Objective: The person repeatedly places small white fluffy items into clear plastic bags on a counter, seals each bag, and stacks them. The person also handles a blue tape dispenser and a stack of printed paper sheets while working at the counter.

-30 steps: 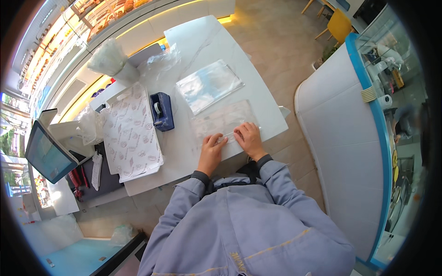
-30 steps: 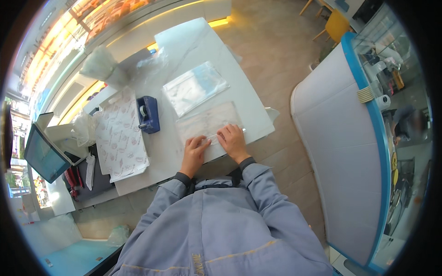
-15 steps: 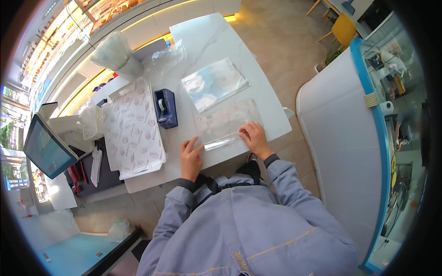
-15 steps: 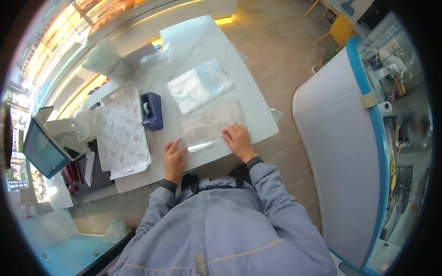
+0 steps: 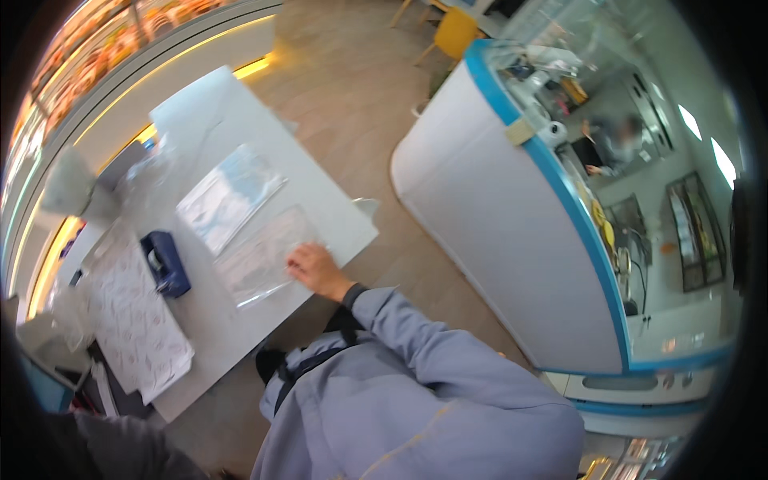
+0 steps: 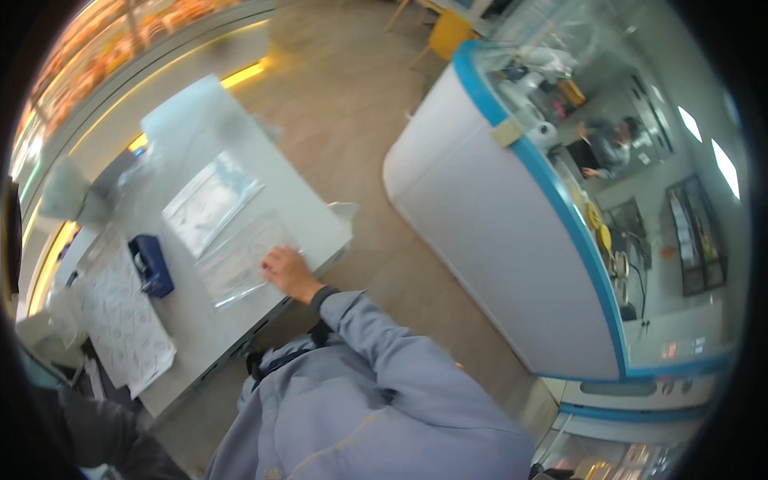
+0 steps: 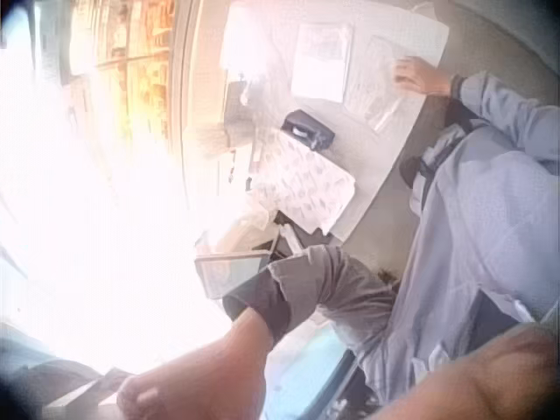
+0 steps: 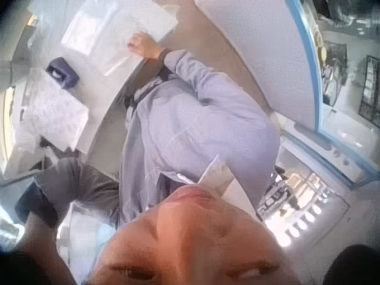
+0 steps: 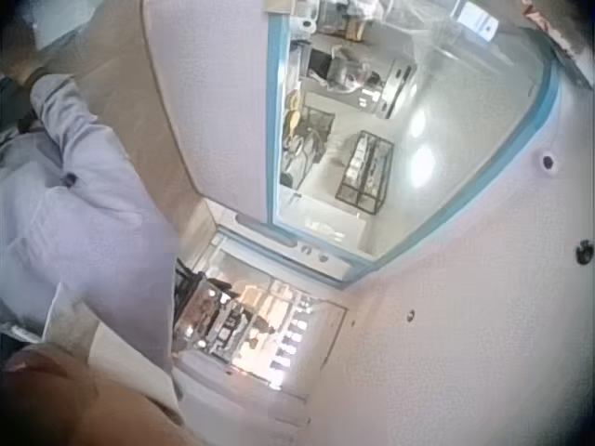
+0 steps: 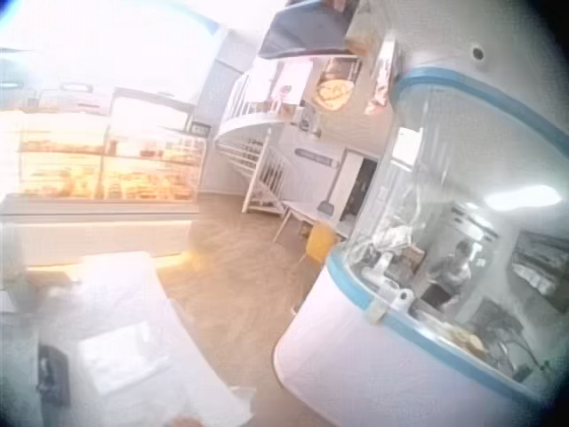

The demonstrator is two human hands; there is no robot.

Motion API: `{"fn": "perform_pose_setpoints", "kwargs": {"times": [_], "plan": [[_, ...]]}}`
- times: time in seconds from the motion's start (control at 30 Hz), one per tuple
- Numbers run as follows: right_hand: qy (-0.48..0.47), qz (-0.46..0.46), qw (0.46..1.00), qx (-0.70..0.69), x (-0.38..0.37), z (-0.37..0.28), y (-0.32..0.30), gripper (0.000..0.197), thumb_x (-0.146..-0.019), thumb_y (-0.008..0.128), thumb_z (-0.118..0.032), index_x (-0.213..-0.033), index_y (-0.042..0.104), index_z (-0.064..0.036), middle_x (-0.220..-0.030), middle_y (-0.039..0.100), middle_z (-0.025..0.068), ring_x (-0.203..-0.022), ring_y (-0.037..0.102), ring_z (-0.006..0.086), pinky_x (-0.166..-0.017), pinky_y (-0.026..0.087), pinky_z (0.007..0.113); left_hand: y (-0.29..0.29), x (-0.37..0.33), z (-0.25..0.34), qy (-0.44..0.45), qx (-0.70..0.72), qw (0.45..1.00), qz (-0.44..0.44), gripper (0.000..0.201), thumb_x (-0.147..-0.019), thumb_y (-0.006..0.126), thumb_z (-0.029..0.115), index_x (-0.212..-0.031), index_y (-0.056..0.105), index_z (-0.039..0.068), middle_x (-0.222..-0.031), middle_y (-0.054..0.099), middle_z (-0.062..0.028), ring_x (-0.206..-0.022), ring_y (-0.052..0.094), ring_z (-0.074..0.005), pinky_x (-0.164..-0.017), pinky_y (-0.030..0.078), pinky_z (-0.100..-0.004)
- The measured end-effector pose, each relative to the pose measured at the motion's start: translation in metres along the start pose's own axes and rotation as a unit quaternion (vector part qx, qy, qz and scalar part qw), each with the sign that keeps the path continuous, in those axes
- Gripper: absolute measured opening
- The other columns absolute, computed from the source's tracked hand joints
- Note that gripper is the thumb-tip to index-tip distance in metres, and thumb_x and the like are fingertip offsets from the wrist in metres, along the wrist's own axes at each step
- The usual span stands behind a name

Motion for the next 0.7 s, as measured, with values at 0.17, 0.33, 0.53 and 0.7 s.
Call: {"fn": "perform_pose_setpoints", "kwargs": {"times": [0.17,0.33,0.53,0.7], "plan": [[0.006,0.027,0.999,-0.023,0.001,-0.002,-0.009,0.012,-0.082,0.07,-0.018,-0.087,0.062,-0.0107,-0.091,0.058,0.0069,-0.091,0.055,0.0307,-0.082,0.045,0.043,-0.002,-0.004,-0.01,-0.006,-0.001,1.0,-0.013,0.03,-0.08,0.059,-0.009,-0.105,0.069,0.003,-0.118,0.068,-0.0135,-0.113,0.06,-0.0349,-0.097,0.048,-0.0423],[0.017,0.031,0.999,-0.023,0.007,0.005,-0.005,0.012,-0.081,0.069,-0.018,-0.087,0.062,-0.0112,-0.091,0.058,0.0066,-0.091,0.056,0.0307,-0.081,0.046,0.042,-0.006,-0.017,-0.015,0.0,-0.011,1.0,-0.024,0.029,-0.081,0.06,-0.007,-0.107,0.069,0.002,-0.12,0.067,-0.0143,-0.115,0.06,-0.0349,-0.098,0.048,-0.0419],[0.021,0.039,0.999,-0.005,0.015,0.001,-0.015,0.012,-0.082,0.069,-0.019,-0.088,0.062,-0.0119,-0.091,0.057,0.0061,-0.09,0.055,0.0298,-0.081,0.045,0.042,0.022,-0.008,-0.01,0.006,0.01,0.998,-0.055,0.029,-0.083,0.06,-0.006,-0.11,0.068,0.001,-0.122,0.066,-0.0152,-0.117,0.06,-0.0349,-0.099,0.048,-0.0415],[-0.03,0.028,0.999,-0.002,-0.004,-0.006,0.001,0.011,-0.084,0.068,-0.02,-0.089,0.062,-0.0121,-0.092,0.057,0.0054,-0.091,0.056,0.0286,-0.082,0.045,0.04,0.014,-0.002,0.007,0.006,-0.012,0.999,-0.049,0.028,-0.085,0.06,-0.004,-0.112,0.067,0.0,-0.123,0.065,-0.016,-0.118,0.059,-0.0349,-0.1,0.049,-0.0411]]}}
Point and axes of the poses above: each hand's wrist, its own x-axis away from the middle knuckle, its own y-axis out of the palm, z = x × y, the point moved 7 cm from there along -x, towards the middle knuckle
